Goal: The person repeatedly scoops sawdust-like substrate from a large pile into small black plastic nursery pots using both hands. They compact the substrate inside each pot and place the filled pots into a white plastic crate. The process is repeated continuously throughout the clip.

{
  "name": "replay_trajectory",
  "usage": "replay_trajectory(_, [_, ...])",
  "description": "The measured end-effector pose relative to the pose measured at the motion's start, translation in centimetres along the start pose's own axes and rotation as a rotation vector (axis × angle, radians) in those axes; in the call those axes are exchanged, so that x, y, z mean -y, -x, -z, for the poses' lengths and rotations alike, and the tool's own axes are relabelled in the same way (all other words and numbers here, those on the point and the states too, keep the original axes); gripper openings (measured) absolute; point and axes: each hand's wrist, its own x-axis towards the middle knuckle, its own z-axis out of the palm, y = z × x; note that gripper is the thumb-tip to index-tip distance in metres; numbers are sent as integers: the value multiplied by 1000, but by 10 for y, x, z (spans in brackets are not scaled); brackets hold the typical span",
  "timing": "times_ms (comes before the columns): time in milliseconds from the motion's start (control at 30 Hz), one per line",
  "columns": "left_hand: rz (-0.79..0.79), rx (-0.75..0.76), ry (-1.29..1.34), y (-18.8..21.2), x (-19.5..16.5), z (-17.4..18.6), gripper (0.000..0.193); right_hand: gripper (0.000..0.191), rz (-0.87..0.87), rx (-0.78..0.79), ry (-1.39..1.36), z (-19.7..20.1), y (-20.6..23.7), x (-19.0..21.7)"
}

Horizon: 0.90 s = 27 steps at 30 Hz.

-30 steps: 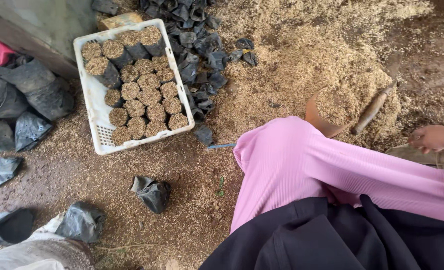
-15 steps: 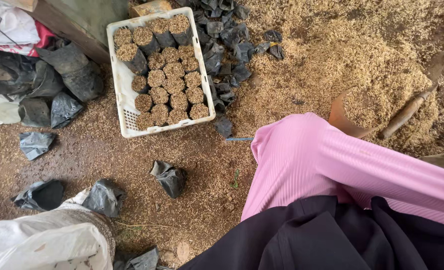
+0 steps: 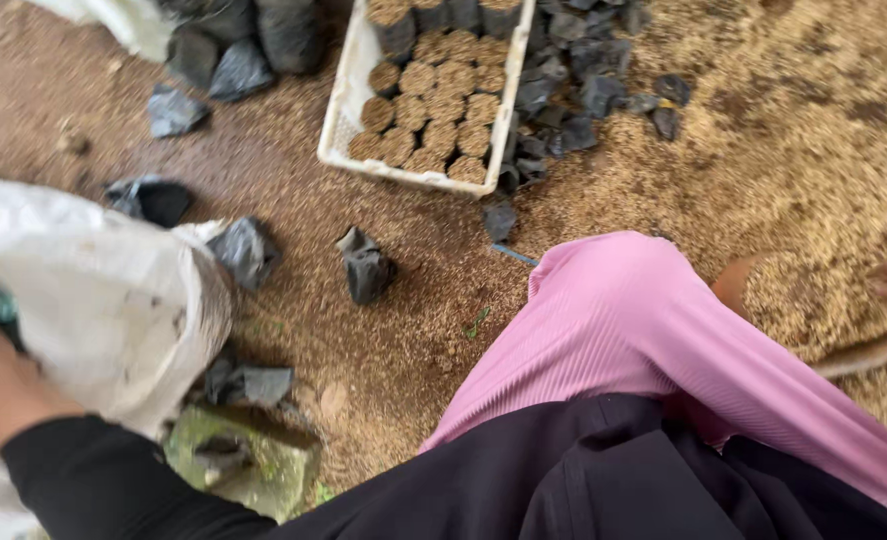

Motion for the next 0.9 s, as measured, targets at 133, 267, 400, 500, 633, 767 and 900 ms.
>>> replay_trajectory(133, [-121,-115,258,19,-41,33,23,39,257,-146,140,55,-40,66])
replay_trajectory(267, [-451,-267,711,69,-95,29,23,38,518,-266,177,83,-31,133])
replay_trajectory(400, [-178,66,675,143,-162,-46,42,39,727,-306,81,93,-4,185])
replay_trajectory(500, [-573,373,882,194,-245,-148,40,33,886,-345,-87,92,8,215])
replay_trajectory(633, [-441,823,874,271,-353,-275,43,44,774,-91,-560,90,6,245])
replay_trajectory(767, [-455,1266,821,367,-425,-376,27,68,373,238,-1558,83,-10,251])
replay_trajectory(900, [-420,1314,894,435,-453,-437,33,74,108,204,-1831,71,-23,229])
